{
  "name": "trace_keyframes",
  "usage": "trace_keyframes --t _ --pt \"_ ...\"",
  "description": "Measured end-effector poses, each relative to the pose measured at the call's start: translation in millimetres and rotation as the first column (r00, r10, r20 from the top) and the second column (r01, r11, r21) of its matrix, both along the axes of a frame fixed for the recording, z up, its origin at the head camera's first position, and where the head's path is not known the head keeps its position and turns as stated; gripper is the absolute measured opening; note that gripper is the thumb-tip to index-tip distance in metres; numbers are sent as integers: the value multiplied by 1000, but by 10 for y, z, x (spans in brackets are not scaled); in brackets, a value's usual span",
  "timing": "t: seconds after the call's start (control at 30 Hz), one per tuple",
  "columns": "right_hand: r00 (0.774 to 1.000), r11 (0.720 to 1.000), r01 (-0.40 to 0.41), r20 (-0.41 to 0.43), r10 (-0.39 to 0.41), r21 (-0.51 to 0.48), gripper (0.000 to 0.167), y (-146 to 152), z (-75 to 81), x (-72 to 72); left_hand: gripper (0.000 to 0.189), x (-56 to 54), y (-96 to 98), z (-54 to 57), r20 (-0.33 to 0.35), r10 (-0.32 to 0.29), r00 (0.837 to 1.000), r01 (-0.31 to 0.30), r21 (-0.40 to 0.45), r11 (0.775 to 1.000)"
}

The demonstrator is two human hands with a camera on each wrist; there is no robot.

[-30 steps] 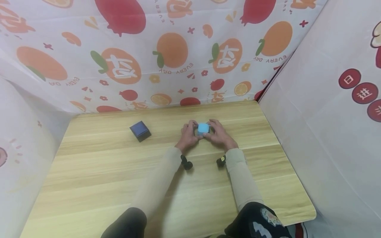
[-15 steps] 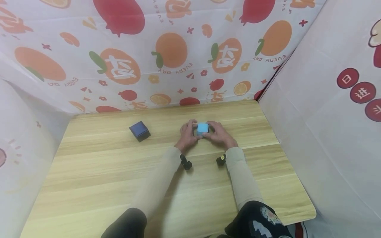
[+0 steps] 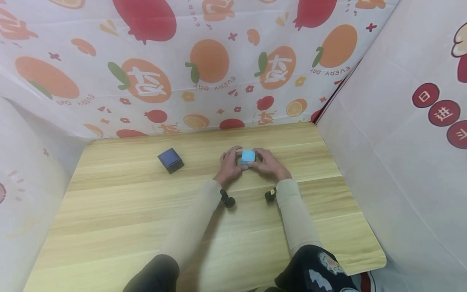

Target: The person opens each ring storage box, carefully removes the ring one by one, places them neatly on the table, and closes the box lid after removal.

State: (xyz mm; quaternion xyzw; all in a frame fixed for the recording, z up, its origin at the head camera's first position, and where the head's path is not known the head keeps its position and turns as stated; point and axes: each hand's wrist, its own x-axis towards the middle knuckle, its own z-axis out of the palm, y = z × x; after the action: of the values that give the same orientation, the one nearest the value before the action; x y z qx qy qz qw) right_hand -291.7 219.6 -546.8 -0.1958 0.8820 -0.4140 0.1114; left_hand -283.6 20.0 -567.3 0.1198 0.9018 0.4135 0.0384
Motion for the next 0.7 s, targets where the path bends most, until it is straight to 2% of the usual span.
trace_keyframes --t 0.2,0.47,0.7 --pt "1000 1000 -13 -2 13 -6 44 14 -3 -30 80 31 -2 45 8 4 1000 -4 -3 1000" --pt "999 992 43 9 -44 118 54 37 46 -4 75 31 -2 30 1 12 1000 -12 17 1000" --pt "998 990 36 48 -43 139 57 36 82 0 72 11 6 22 17 16 1000 -16 -11 1000"
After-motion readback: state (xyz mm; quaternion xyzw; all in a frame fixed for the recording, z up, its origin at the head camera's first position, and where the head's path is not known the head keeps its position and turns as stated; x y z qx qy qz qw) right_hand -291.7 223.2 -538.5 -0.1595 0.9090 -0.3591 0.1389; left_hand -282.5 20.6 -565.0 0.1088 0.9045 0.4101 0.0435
